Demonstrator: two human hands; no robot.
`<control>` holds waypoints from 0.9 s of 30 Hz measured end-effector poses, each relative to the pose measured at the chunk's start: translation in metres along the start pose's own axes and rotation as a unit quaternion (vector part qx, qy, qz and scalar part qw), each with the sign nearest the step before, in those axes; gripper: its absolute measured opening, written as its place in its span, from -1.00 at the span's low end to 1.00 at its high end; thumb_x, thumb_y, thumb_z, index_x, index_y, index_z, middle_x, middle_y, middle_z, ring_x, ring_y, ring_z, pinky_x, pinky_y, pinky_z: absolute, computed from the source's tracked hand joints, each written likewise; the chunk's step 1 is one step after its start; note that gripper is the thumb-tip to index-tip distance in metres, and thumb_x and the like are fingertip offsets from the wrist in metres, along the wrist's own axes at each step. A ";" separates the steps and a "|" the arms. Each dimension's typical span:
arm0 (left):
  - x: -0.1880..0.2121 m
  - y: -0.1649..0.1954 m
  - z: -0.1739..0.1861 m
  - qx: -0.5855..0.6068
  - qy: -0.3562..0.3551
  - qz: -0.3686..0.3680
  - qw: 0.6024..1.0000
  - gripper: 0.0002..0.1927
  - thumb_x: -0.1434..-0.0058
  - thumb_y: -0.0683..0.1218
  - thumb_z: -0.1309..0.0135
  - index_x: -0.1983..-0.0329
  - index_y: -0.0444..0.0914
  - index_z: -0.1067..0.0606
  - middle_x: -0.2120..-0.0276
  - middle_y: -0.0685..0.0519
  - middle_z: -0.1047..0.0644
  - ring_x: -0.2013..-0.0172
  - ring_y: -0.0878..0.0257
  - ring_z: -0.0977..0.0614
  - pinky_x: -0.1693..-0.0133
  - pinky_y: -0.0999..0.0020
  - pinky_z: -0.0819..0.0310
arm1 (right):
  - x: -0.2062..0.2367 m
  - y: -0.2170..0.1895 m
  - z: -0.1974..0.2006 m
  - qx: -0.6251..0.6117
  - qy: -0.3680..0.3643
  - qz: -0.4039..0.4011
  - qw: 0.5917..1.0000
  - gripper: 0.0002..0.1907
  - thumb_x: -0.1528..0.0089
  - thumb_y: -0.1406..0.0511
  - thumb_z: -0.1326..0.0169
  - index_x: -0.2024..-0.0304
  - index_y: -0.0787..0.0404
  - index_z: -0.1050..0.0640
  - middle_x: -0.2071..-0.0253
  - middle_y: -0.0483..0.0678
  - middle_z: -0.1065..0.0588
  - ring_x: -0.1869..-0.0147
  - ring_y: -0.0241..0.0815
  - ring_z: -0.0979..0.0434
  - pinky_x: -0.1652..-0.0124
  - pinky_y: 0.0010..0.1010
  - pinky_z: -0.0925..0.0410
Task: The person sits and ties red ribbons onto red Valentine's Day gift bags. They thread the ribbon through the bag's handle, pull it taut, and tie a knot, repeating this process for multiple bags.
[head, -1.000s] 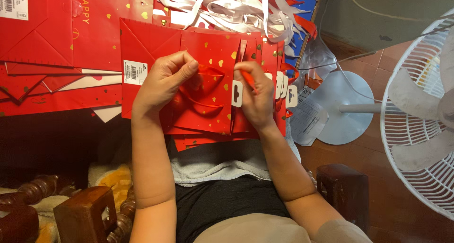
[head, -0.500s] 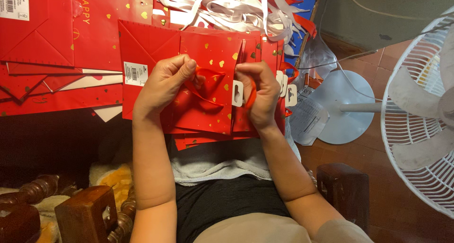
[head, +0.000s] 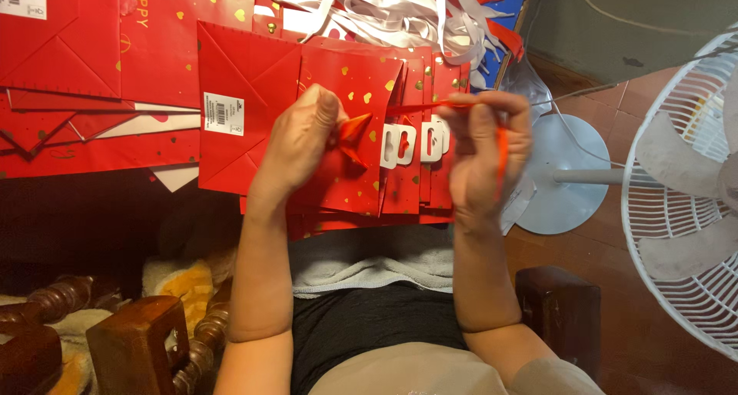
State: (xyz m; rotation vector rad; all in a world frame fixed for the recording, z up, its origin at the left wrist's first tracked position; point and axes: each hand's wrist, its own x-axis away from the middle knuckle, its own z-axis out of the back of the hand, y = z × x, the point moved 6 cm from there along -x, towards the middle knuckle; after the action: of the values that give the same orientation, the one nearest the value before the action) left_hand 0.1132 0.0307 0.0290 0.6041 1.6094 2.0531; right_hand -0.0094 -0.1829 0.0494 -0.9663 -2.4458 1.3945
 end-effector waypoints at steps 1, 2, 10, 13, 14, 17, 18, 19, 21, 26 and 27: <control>0.004 0.006 -0.003 -0.015 0.011 -0.019 1.000 -0.33 -0.48 0.32 0.30 0.37 -0.30 -0.50 0.32 0.07 -0.38 0.37 0.27 -0.49 0.26 0.36 -0.40 | 0.000 -0.008 0.005 -0.011 0.015 0.011 1.000 -0.94 -0.50 0.46 -0.04 -0.01 0.28 -0.51 0.09 0.17 -0.61 0.06 -0.04 -0.69 -0.03 -0.29 -0.56; 0.008 0.012 -0.005 -0.029 0.022 -0.038 0.999 -0.33 -0.48 0.32 0.30 0.35 -0.29 -0.52 0.29 0.06 -0.39 0.34 0.25 -0.50 0.23 0.35 -0.40 | 0.000 -0.015 0.010 -0.022 0.030 0.023 0.999 -0.93 -0.51 0.47 -0.04 -0.03 0.28 -0.52 0.09 0.18 -0.61 0.04 -0.03 -0.69 -0.05 -0.29 -0.56; 0.026 0.047 -0.038 -0.294 0.082 -0.133 0.943 -0.35 0.01 0.20 -0.36 0.12 -0.33 -0.37 0.21 -0.08 -0.37 0.14 0.00 -0.39 0.08 0.09 -0.30 | 0.008 -0.052 0.012 -0.012 0.010 0.093 0.996 -0.79 -0.56 0.44 0.01 -0.23 0.22 -0.46 -0.22 0.14 -0.51 -0.28 -0.07 -0.53 -0.37 -0.23 -0.36; 0.033 0.046 -0.045 -0.299 0.085 -0.104 0.945 -0.48 -0.04 0.04 -0.34 0.08 -0.31 -0.39 0.26 -0.06 -0.38 0.19 0.03 -0.42 0.11 0.07 -0.31 | 0.018 -0.057 -0.003 0.056 -0.013 0.145 0.988 -0.72 -0.56 0.37 -0.03 -0.32 0.18 -0.40 -0.30 0.10 -0.43 -0.37 -0.11 -0.43 -0.42 -0.27 -0.27; 0.035 0.044 -0.046 -0.291 0.081 -0.089 0.949 -0.54 -0.08 -0.02 -0.32 0.07 -0.30 -0.40 0.28 -0.04 -0.39 0.22 0.06 -0.44 0.13 0.06 -0.32 | 0.019 -0.053 -0.012 0.075 -0.030 0.150 0.985 -0.68 -0.55 0.33 -0.03 -0.34 0.17 -0.39 -0.31 0.09 -0.41 -0.39 -0.11 -0.42 -0.43 -0.26 -0.25; 0.046 0.045 -0.038 -0.135 0.139 -0.062 0.979 -0.53 -0.27 -0.16 -0.14 -0.24 -0.35 -0.40 0.33 0.01 -0.44 0.27 0.14 -0.54 0.20 0.21 -0.46 | 0.024 -0.031 -0.045 0.132 -0.126 0.106 0.978 -0.55 -0.54 0.17 0.03 -0.41 0.22 -0.30 -0.37 0.08 -0.35 -0.41 -0.09 -0.38 -0.47 -0.20 -0.21; 0.051 0.053 -0.037 -0.145 0.167 -0.103 0.970 -0.57 -0.30 -0.19 -0.12 -0.23 -0.34 -0.42 0.32 -0.01 -0.46 0.27 0.14 -0.54 0.19 0.23 -0.47 | 0.031 -0.022 -0.054 0.164 -0.158 0.057 0.972 -0.48 -0.55 0.11 0.10 -0.44 0.27 -0.26 -0.41 0.10 -0.31 -0.46 -0.08 -0.34 -0.51 -0.21 -0.17; 0.057 0.062 -0.035 -0.155 0.194 -0.143 0.958 -0.61 -0.33 -0.22 -0.11 -0.23 -0.33 -0.44 0.31 -0.03 -0.48 0.27 0.14 -0.55 0.18 0.24 -0.48 | 0.040 -0.012 -0.063 0.199 -0.193 0.011 0.961 -0.41 -0.55 0.05 0.17 -0.46 0.31 -0.21 -0.45 0.12 -0.28 -0.52 -0.06 -0.29 -0.54 -0.22 -0.14; 0.069 0.080 -0.032 -0.175 0.230 -0.194 0.938 -0.64 -0.34 -0.26 -0.11 -0.20 -0.33 -0.48 0.28 -0.06 -0.49 0.27 0.12 -0.55 0.16 0.25 -0.49 | 0.050 0.003 -0.070 0.263 -0.233 -0.047 0.935 -0.33 -0.53 0.02 0.26 -0.48 0.39 -0.14 -0.49 0.18 -0.23 -0.61 0.00 -0.20 -0.56 -0.26 -0.09; 0.095 0.113 -0.023 -0.224 0.215 -0.241 0.919 -0.59 -0.26 -0.26 -0.20 -0.19 -0.34 -0.50 0.25 -0.04 -0.49 0.18 0.06 -0.55 0.10 0.25 -0.51 | 0.052 0.057 -0.065 0.108 -0.224 -0.300 0.921 -0.43 -0.49 0.11 0.23 -0.41 0.36 -0.30 -0.14 0.08 -0.45 -0.18 -0.16 -0.42 -0.19 -0.34 -0.32; 0.096 0.116 -0.022 -0.224 0.222 -0.246 0.917 -0.58 -0.23 -0.26 -0.20 -0.19 -0.33 -0.51 0.26 -0.02 -0.48 0.19 0.07 -0.56 0.09 0.24 -0.51 | 0.050 0.064 -0.063 0.155 -0.239 -0.324 0.902 -0.53 -0.50 0.13 0.21 -0.25 0.40 -0.36 -0.01 0.08 -0.47 -0.06 -0.16 -0.42 -0.06 -0.31 -0.34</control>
State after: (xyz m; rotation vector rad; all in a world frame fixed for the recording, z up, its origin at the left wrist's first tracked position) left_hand 0.0132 0.0465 0.1430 -0.4200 1.2493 2.1284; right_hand 0.0084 -0.0850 0.0230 0.2937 -2.3663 1.7902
